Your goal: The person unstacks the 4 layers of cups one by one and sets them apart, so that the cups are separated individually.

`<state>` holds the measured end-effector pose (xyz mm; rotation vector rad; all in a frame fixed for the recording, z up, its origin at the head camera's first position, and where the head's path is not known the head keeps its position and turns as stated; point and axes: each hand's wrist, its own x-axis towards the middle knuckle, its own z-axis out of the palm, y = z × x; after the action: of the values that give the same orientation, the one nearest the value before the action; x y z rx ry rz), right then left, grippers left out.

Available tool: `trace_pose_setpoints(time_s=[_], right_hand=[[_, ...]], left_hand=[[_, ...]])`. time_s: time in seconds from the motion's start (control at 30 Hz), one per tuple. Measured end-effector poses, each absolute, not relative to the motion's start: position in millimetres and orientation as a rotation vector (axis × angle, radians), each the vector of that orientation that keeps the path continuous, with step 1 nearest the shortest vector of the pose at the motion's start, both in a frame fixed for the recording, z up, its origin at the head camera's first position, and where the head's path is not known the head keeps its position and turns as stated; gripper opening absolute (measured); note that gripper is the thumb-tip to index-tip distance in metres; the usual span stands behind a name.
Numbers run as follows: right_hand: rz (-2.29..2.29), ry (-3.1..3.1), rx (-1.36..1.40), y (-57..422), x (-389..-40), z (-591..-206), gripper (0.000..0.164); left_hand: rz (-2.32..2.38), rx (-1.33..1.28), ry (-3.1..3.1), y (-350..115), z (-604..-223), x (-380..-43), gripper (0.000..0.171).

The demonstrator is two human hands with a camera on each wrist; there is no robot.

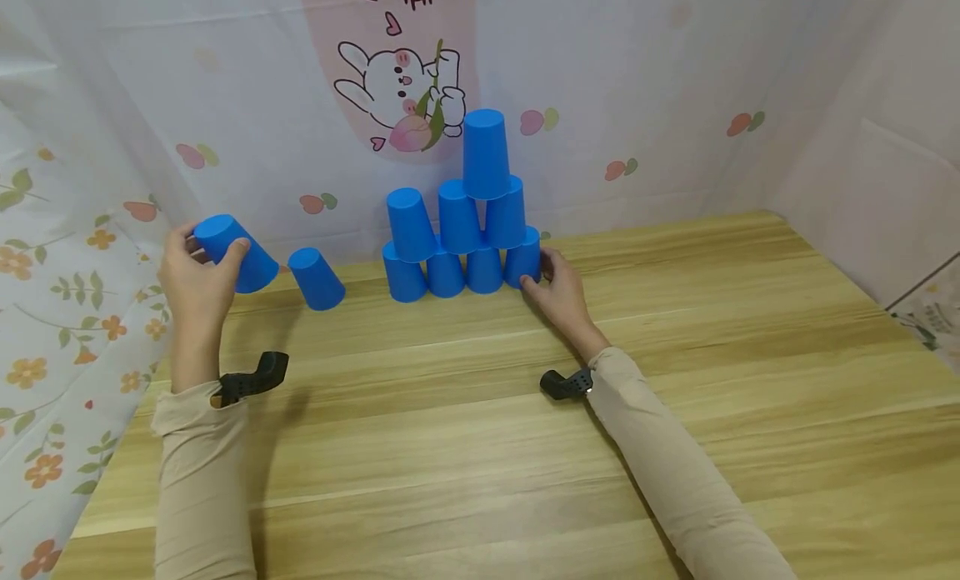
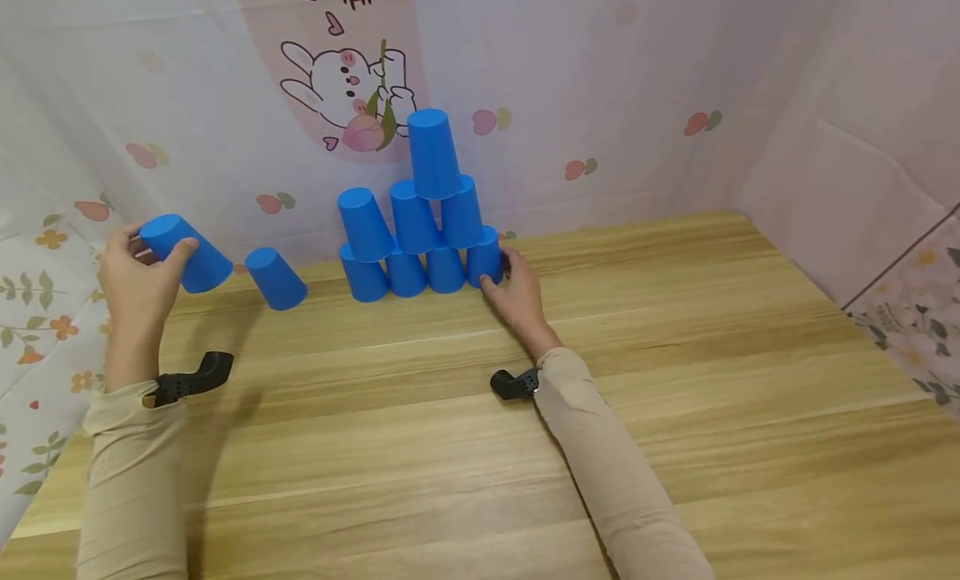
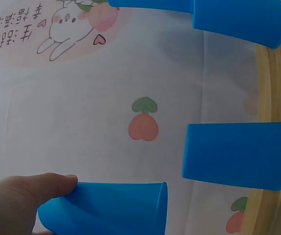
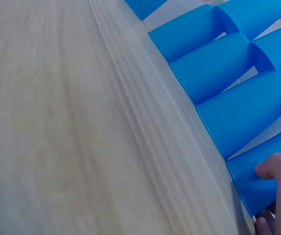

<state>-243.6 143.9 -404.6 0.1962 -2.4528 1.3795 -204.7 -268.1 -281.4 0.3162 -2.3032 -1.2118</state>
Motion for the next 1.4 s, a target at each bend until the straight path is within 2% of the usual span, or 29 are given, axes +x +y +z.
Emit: trace_pose_setpoints(time_s=[1.4], right_hand=[[1.369, -2.486, 0.177, 144.3, -244.1, -405.7, 0.053]], left_hand=[[-1.166, 0.248, -2.595, -277.1, -327.1, -212.3, 0.065]])
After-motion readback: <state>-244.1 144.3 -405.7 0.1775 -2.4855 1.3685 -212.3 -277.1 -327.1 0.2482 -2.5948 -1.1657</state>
